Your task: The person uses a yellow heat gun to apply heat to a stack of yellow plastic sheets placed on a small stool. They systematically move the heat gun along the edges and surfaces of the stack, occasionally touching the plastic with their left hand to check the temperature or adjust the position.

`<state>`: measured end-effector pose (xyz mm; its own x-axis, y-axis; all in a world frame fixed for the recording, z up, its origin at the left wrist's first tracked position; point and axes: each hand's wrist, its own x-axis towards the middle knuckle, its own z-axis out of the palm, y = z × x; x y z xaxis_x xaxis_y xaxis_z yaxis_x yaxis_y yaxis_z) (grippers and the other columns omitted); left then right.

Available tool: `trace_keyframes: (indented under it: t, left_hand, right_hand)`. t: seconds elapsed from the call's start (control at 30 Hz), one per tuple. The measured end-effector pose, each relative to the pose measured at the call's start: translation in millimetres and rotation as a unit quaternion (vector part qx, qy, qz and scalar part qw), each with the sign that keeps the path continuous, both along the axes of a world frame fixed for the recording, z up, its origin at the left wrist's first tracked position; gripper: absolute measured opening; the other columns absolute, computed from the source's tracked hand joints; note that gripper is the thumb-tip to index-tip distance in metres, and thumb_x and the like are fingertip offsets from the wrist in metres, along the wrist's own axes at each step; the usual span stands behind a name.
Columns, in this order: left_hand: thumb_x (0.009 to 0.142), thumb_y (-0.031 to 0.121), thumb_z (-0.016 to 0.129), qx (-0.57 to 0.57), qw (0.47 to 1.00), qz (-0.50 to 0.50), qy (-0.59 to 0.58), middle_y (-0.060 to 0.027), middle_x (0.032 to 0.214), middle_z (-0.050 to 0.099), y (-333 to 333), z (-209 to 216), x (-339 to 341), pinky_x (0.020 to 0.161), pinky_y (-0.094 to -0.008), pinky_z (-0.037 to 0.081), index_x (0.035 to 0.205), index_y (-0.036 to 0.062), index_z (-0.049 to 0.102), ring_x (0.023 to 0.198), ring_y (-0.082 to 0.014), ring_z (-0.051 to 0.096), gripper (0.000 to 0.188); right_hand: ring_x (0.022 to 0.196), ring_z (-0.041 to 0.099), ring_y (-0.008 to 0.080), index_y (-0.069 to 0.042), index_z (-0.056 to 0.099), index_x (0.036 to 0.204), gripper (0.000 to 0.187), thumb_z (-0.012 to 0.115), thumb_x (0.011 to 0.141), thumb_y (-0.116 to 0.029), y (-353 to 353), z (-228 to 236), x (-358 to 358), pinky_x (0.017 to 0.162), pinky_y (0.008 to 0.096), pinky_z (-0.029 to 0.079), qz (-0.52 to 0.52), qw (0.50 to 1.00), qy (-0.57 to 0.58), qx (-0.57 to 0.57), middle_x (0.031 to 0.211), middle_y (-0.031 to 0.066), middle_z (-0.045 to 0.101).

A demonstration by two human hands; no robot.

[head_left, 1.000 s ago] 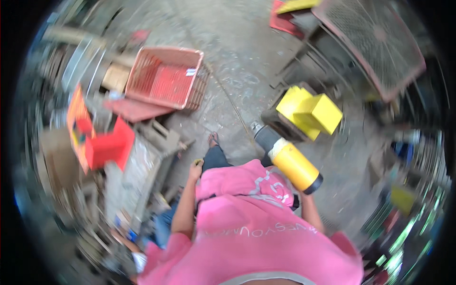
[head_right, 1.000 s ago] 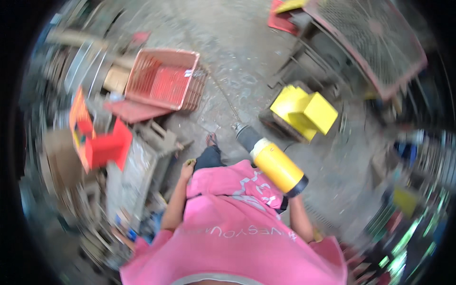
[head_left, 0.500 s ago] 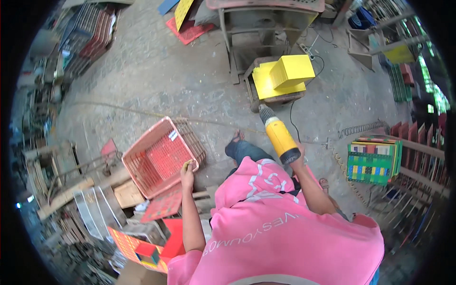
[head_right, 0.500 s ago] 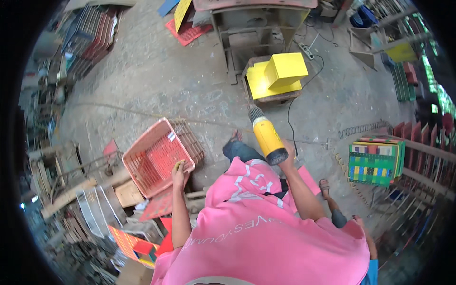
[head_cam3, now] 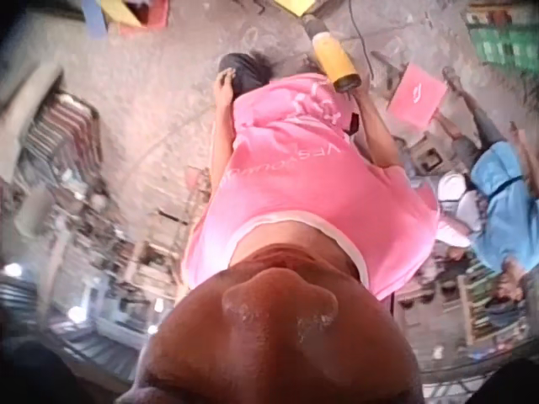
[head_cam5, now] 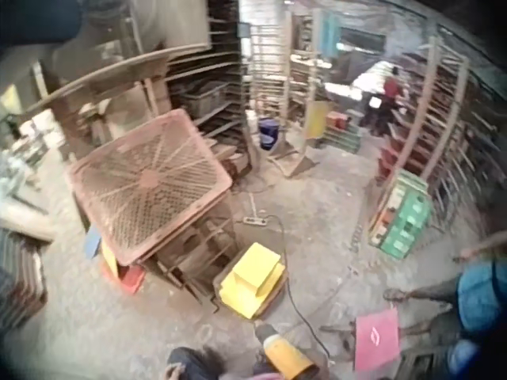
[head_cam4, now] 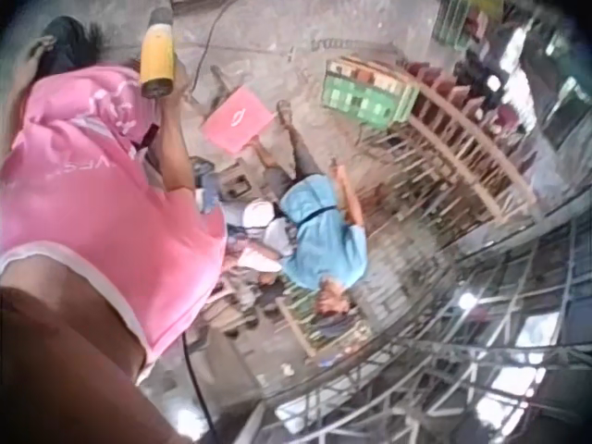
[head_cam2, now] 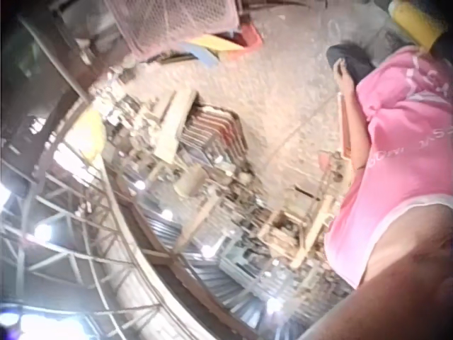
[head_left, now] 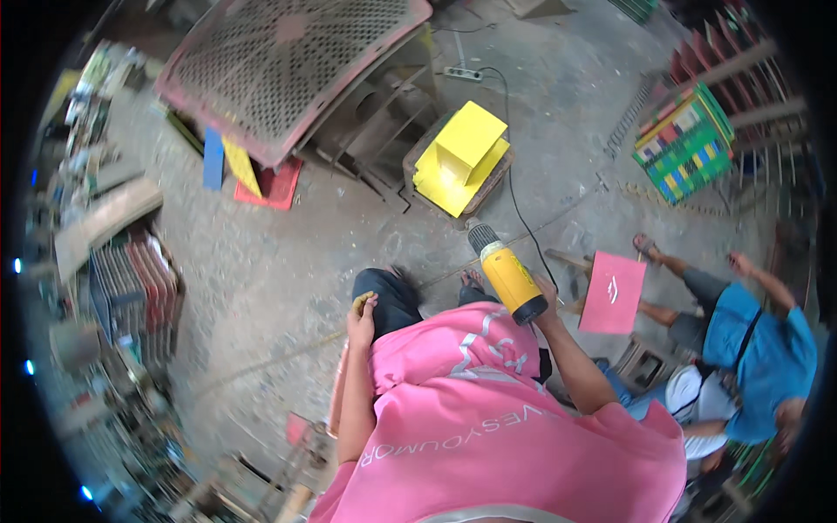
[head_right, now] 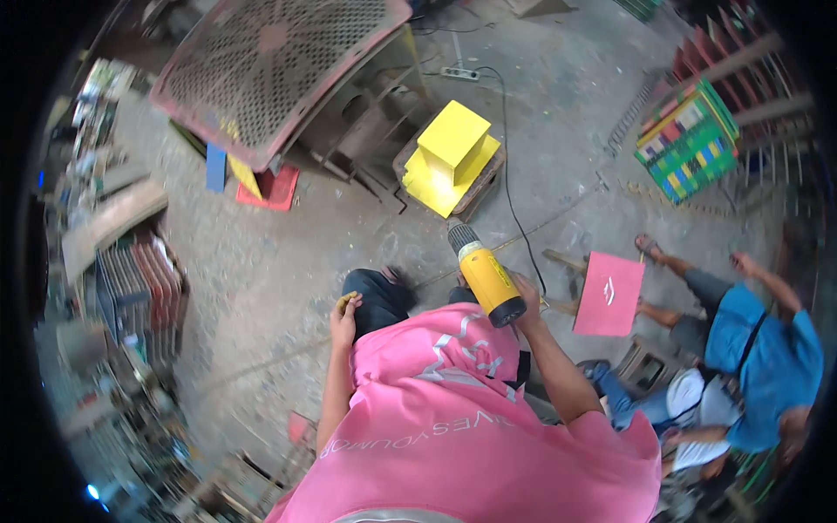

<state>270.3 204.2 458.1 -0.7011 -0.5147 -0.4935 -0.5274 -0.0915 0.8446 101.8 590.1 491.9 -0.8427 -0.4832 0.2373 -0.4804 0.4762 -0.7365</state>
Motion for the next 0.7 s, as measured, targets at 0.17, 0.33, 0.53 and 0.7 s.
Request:
trace_keyframes:
  t: [0.17,0.33,0.53,0.7]
  left_hand:
    - [0.1,0.026,0.05,0.024,0.972,-0.235,-0.015,-0.0031,0.108,0.069,-89.6,-17.7,-79.9,0.08,-0.0249,0.045,0.118,0.0053,0.064,0.098,-0.0113,0.06,0.031]
    - [0.097,0.022,0.055,-0.071,0.833,-0.539,-0.1,-0.0086,0.106,0.069,-162.7,-48.0,-149.7,0.092,-0.0301,0.046,0.118,0.0021,0.062,0.102,-0.0166,0.062,0.029]
    - [0.093,0.031,0.058,-0.148,0.71,-0.686,-0.06,-0.021,0.099,0.069,-192.0,-99.9,-181.9,0.085,-0.0409,0.051,0.114,0.0056,0.065,0.096,-0.0372,0.065,0.034]
    - [0.087,0.032,0.061,-0.195,0.624,-0.748,0.116,-0.0119,0.094,0.069,-162.5,-175.5,-194.4,0.08,-0.0456,0.045,0.1,0.0104,0.067,0.093,-0.0301,0.063,0.026]
  right_hand:
    - [0.087,0.066,0.0353,0.003,0.064,0.108,0.039,0.07,0.075,-0.017,-50.7,-14.6,21.8,0.074,0.0399,0.053,-0.128,0.991,-0.031,-0.029,0.096,0.0172,0.067]
    - [0.082,0.066,0.0334,0.002,0.066,0.106,0.039,0.066,0.073,-0.019,-113.1,-66.5,61.6,0.069,0.0391,0.052,-0.25,0.968,-0.008,0.026,0.091,0.0156,0.066]
    - [0.083,0.065,0.0332,0.002,0.064,0.116,0.05,0.065,0.073,-0.023,-185.0,-91.2,92.5,0.073,0.0404,0.051,-0.309,0.95,-0.002,0.049,0.093,0.0151,0.066]
    - [0.084,0.066,0.0322,0.003,0.065,0.111,0.046,0.068,0.071,-0.019,-230.5,-116.7,83.9,0.073,0.0411,0.052,-0.377,0.926,0.008,0.023,0.094,0.0153,0.068]
